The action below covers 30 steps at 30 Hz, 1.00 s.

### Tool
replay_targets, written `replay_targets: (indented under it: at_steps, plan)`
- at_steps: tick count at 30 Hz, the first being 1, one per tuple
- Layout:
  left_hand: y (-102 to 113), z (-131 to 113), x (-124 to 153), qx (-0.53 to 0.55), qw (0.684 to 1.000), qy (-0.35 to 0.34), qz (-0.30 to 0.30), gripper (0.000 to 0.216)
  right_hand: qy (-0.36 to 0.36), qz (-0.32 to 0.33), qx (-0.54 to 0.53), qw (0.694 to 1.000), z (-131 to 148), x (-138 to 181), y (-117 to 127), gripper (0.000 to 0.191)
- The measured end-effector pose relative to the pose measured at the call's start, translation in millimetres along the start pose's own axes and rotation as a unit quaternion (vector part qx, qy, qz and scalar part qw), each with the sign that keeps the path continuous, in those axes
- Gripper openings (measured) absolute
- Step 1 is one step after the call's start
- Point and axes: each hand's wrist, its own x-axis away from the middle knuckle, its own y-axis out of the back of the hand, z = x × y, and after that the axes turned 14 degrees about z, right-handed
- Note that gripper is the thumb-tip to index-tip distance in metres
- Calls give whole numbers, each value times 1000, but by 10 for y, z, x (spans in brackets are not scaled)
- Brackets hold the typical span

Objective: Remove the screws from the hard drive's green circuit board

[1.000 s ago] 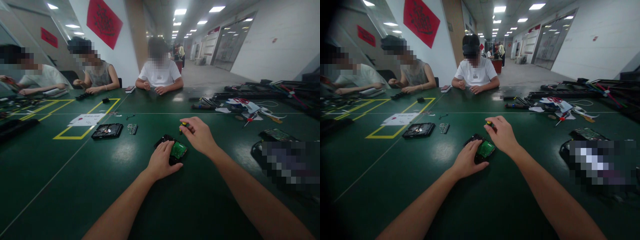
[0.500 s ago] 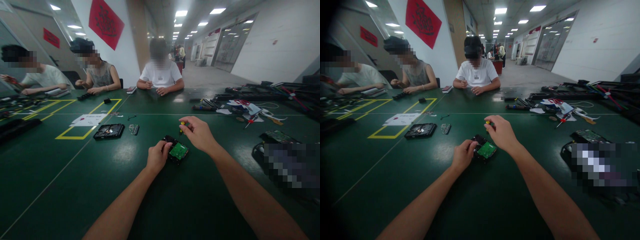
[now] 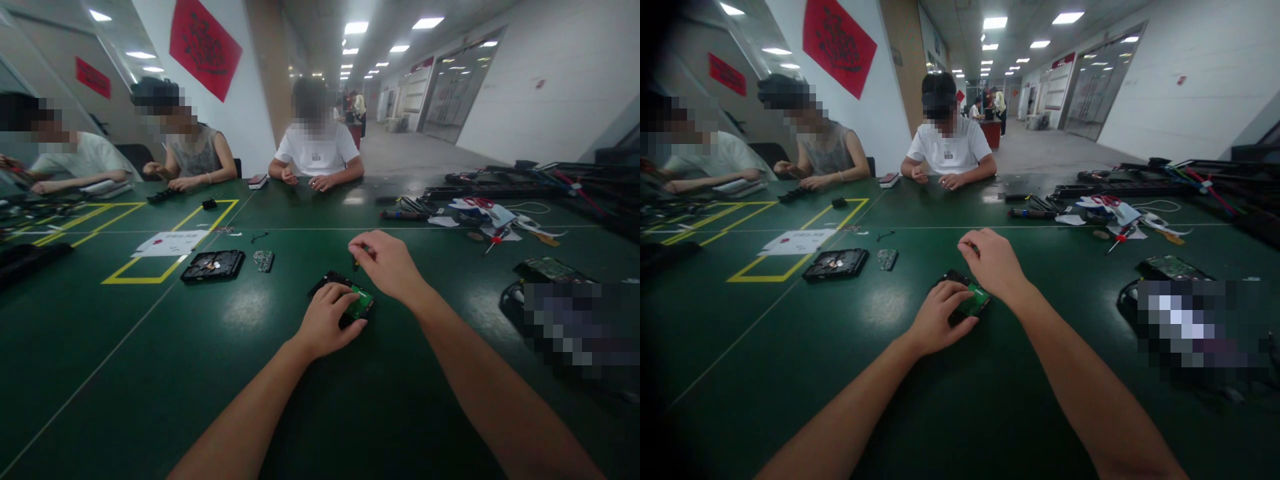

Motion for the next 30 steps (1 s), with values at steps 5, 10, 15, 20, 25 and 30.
replay_targets:
  at_steps: [5,10,15,20,25,30]
  plan:
    - [-86,62,17,2,998,-20,52,63,16,21,-13,1000,-11,16,19,20]
    - [-78,77,17,8,996,-24,89,66,18,18,2,1000,-55,55,61,18]
    - [-65,69,12,5,994,-24,103,62,-10,-11,73,997,-95,88,58,18]
    - [-89,84,21,7,995,-19,99,61,10,-14,43,999,-92,82,33,13]
    - [-89,90,14,8,995,-26,97,60,26,25,-27,999,-127,96,47,32]
    - [-106,102,6,11,996,-31,88,60,15,-2,-25,1000,-128,93,11,30]
